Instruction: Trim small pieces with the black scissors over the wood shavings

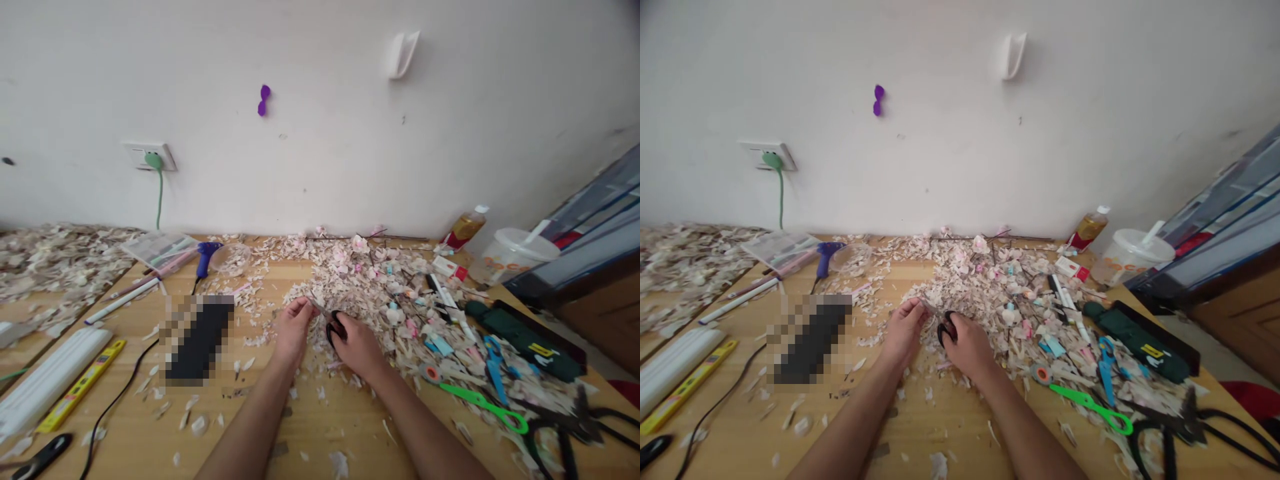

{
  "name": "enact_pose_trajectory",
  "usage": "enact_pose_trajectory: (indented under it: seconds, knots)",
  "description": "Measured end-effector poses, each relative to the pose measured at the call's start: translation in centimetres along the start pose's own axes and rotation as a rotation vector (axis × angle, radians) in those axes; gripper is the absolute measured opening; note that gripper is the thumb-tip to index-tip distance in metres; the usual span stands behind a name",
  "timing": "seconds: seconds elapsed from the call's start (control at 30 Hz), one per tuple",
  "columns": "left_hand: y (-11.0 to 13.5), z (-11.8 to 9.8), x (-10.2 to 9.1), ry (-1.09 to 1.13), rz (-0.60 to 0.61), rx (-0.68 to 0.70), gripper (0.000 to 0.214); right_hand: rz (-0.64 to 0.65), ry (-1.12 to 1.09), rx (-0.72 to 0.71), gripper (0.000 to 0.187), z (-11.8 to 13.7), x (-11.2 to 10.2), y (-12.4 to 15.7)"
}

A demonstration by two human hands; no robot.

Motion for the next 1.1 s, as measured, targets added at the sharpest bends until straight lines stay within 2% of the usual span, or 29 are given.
enact_pose_trajectory:
  seconds: [0.1, 0.33, 0.47, 0.57, 0.67, 0.87, 1.1]
  knots:
    - [0.0, -0.3, 0.0, -0.018, -0.007, -0.034, 0.02, 0.008, 0.026, 0.044, 0.018, -0.2, 0.0, -0.1]
    - [-0.1, -0.9, -0.2, 0.093, -0.124, -0.086, 0.027, 0.014, 0.079, 0.118, 0.022, -0.8, 0.1, -0.3]
    - [-0.2, -0.9, -0.4, 0.095, -0.132, -0.075, 0.026, -0.045, 0.049, 0.077, 0.019, -0.6, 0.1, -0.2]
    - [-0.3, -1.0, -0.5, 0.039, -0.12, -0.074, 0.029, -0.089, 0.041, -0.017, 0.014, -0.2, -0.1, -0.1]
    - [-0.5, -0.8, -0.7, -0.046, -0.105, -0.068, 0.033, -0.071, 0.058, -0.057, 0.01, 0.0, -0.3, -0.1]
    - [-0.5, -0.4, -0.8, -0.174, -0.026, -0.064, 0.028, -0.035, 0.055, -0.05, 0.01, -0.1, -0.4, -0.1]
    - [-0.4, -1.4, -0.4, -0.283, 0.035, -0.004, 0.019, 0.001, 0.083, -0.007, 0.016, -0.4, -0.3, 0.0]
Point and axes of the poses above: each hand's wrist, its own y-axis away from the middle knuckle, its own x-axis out of the palm, z = x × y, the point moved 1 cm from there along -y, towards the middle knuckle, and after that the axes turned 4 degrees about x, right-handed, at the moved point
